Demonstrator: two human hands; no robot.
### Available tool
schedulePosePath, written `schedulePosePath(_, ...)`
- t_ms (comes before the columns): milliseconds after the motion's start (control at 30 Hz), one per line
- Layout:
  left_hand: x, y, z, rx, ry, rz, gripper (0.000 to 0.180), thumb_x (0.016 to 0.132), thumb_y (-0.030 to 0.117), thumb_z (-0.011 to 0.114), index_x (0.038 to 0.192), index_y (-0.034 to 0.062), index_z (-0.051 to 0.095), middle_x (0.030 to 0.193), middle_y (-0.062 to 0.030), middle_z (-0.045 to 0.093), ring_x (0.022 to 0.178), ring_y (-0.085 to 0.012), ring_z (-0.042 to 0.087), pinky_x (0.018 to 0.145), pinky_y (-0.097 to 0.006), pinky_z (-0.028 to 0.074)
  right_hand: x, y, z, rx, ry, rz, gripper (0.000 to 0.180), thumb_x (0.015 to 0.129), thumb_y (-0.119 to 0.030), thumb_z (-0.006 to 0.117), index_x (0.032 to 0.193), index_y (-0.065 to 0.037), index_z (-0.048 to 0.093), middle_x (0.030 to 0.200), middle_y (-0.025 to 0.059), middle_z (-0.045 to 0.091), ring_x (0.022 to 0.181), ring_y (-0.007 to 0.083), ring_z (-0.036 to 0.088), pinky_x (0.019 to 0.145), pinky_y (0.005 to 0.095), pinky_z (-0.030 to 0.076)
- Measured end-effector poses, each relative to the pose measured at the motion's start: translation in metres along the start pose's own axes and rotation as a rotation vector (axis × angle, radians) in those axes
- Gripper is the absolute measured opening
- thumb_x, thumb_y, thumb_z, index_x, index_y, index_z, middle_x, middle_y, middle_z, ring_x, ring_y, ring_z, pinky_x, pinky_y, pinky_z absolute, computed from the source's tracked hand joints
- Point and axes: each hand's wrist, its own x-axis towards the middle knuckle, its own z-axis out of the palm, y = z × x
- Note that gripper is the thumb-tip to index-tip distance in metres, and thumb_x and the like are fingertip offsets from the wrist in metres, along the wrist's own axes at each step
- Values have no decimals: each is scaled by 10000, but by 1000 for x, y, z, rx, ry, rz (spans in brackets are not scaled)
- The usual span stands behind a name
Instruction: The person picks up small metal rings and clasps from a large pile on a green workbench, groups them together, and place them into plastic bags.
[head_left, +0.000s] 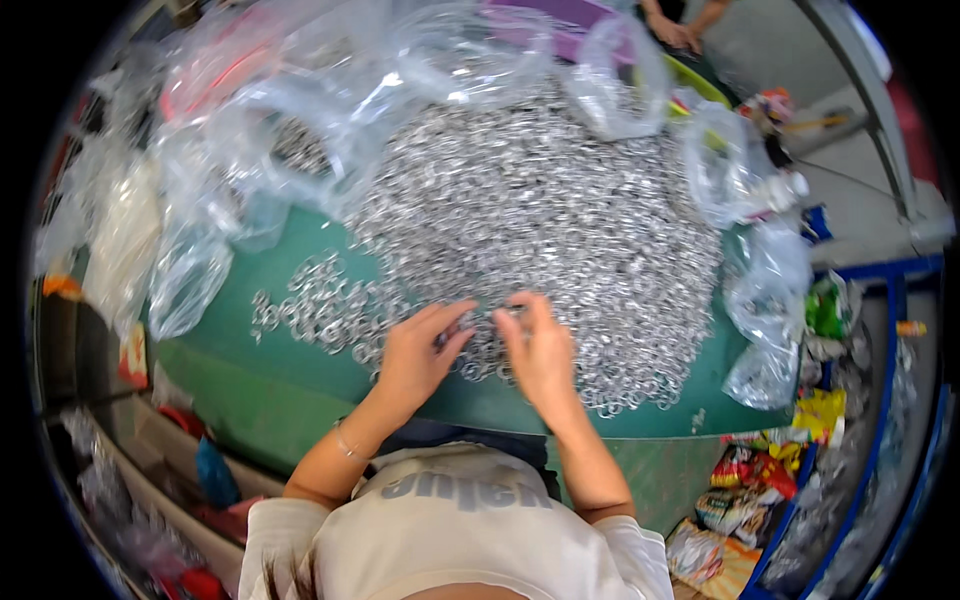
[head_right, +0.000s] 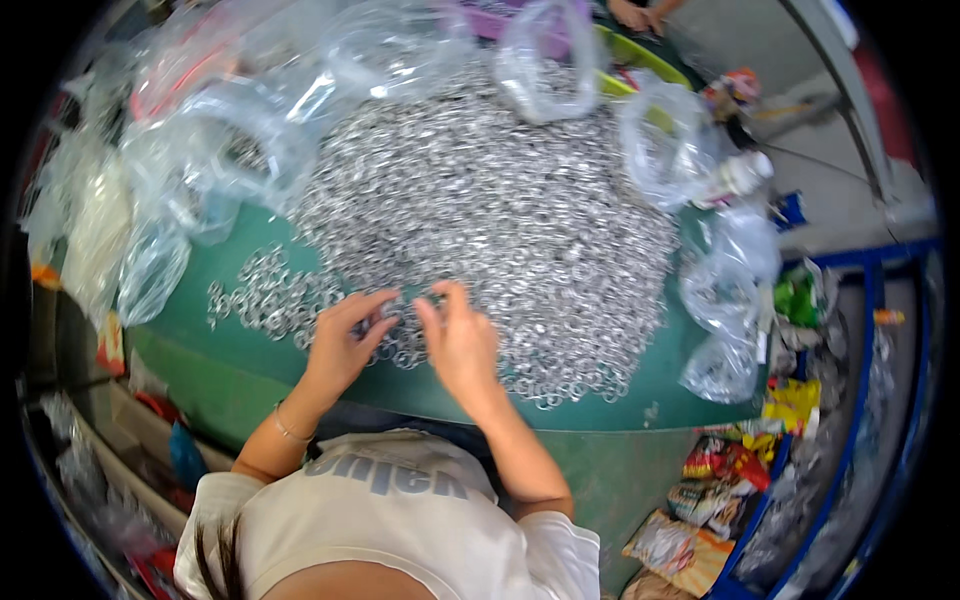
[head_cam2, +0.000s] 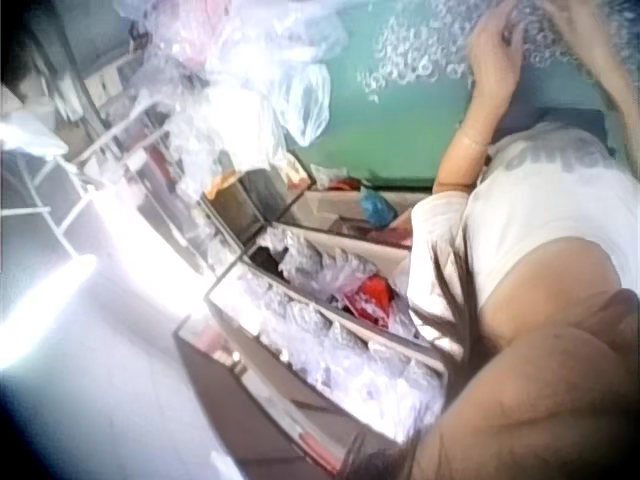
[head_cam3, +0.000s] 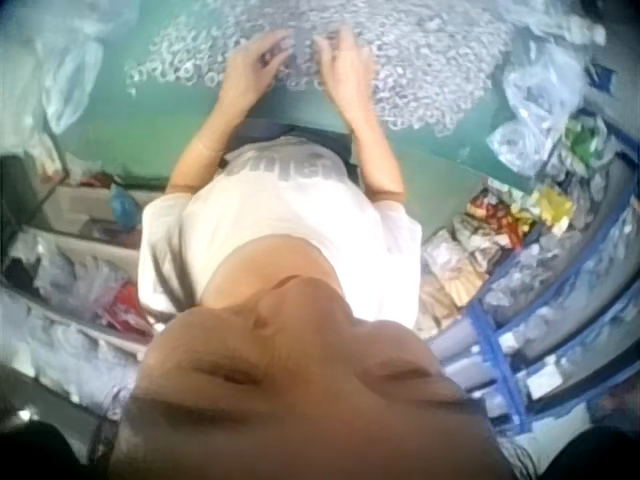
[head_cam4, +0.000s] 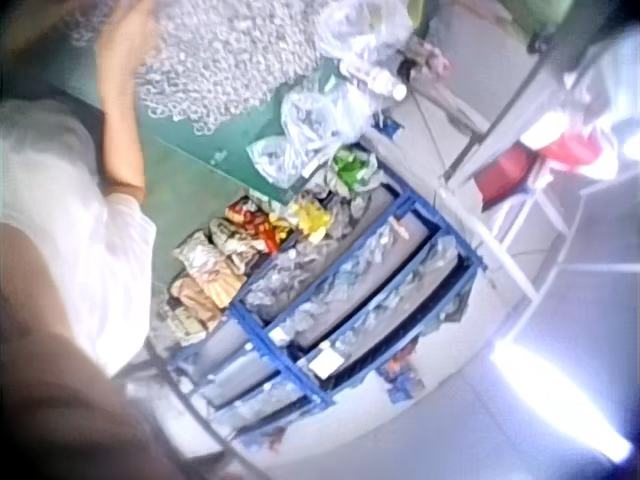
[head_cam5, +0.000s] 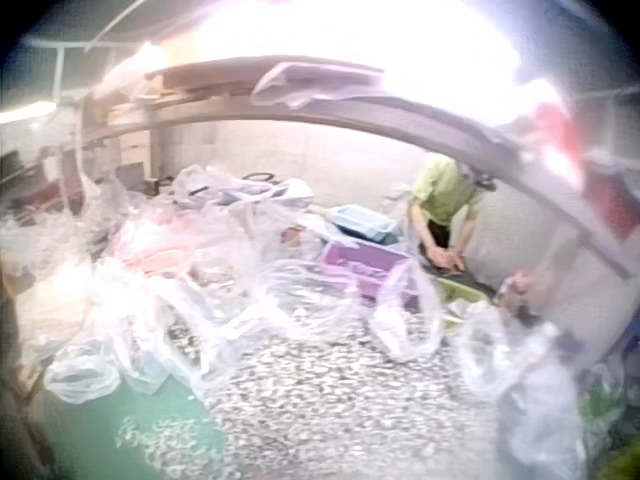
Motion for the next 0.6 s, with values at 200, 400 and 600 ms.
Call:
schedulePosePath(200,6,15,17,-22,-42,119,348,696,-76,620,1032,17,607,712,-87,560,610,-161,527,577,-262,438,-9,7,-5,395,-106,-33,150,809,-166,616,864,-27,597,673,134,611,577,266,604,527,324,457)
schedulePosePath(400,1,7,7,-1,73,48,357,704,-33,664,1048,38,600,613,-43,503,546,-129,472,530,-244,407,8,75,-113,-87,534,131,147,809,-177,605,862,-45,639,642,138,603,532,209,566,496,322,425)
schedulePosePath(600,-3,-17,-1,78,96,75,269,714,-7,664,977,24,612,651,-87,530,553,-203,514,523,-290,433,19,181,-231,-712,800,327,275,843,-253,576,945,-4,631,739,180,631,667,293,610,610,370,465)
